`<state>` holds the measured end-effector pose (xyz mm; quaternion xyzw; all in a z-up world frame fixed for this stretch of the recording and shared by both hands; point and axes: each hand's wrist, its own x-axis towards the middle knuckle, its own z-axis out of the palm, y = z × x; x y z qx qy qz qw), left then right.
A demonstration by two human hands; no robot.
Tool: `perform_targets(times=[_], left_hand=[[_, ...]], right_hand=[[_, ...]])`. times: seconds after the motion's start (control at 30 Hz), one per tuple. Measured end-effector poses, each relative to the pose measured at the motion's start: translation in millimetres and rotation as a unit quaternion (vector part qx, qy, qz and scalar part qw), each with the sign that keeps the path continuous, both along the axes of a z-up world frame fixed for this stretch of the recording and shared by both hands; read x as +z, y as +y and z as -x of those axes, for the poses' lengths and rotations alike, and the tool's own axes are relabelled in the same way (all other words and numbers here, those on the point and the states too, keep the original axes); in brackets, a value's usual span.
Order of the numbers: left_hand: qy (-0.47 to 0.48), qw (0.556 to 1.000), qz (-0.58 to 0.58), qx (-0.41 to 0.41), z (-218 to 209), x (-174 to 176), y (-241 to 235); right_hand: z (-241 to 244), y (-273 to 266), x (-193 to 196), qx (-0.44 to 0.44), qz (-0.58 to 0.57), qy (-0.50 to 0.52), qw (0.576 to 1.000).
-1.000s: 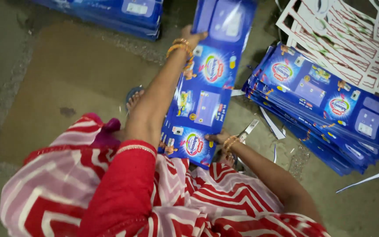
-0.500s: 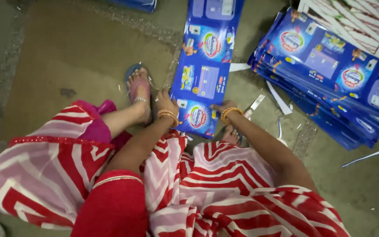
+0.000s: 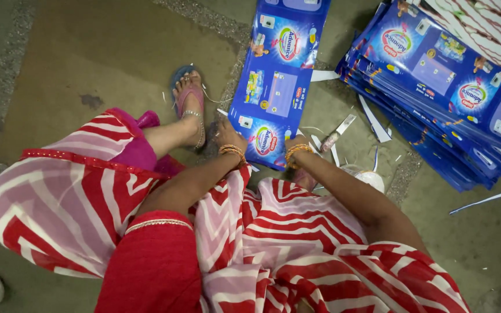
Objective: The person stacks printed blue cardboard packaging materials on the floor, picking up individual sheets and placing them onto a growing pile.
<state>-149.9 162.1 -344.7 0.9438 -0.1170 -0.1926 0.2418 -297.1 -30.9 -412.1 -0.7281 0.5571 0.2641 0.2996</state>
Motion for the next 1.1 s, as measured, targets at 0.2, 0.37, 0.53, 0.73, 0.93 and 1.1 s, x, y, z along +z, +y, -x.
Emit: perform_targets(times=[0.2,0.37,0.53,0.73,0.93,1.1], left_hand=[[0.115,0.993,-0.01,0.032,13,9,-9],[0.088,0.996,-0.011,0.013,4,2,-10],[0.12,0.992,-0.005,0.027,-12,26,-6],[-0.021,0.999,0.044,-0.01,-8,-44,-5],[0.12,0.992,-0.032,0.022,-42,1,-18],[-0.056,0.993,0.049,-0.091,-70,13,-42]], right_hand=[[12,-12,-41,0.16,0.028,0.005,0.987],[-4,-28,26,0.513,-0.009,0.136,0.847],[16,6,-10,0.455,-0.093,0.096,0.881],[77,-17,-253,0.491,-0.095,0.12,0.858],[-5,-40,-24,0.419,-0.089,0.086,0.899],[-44,-125,11,0.308,-0.039,0.02,0.95]])
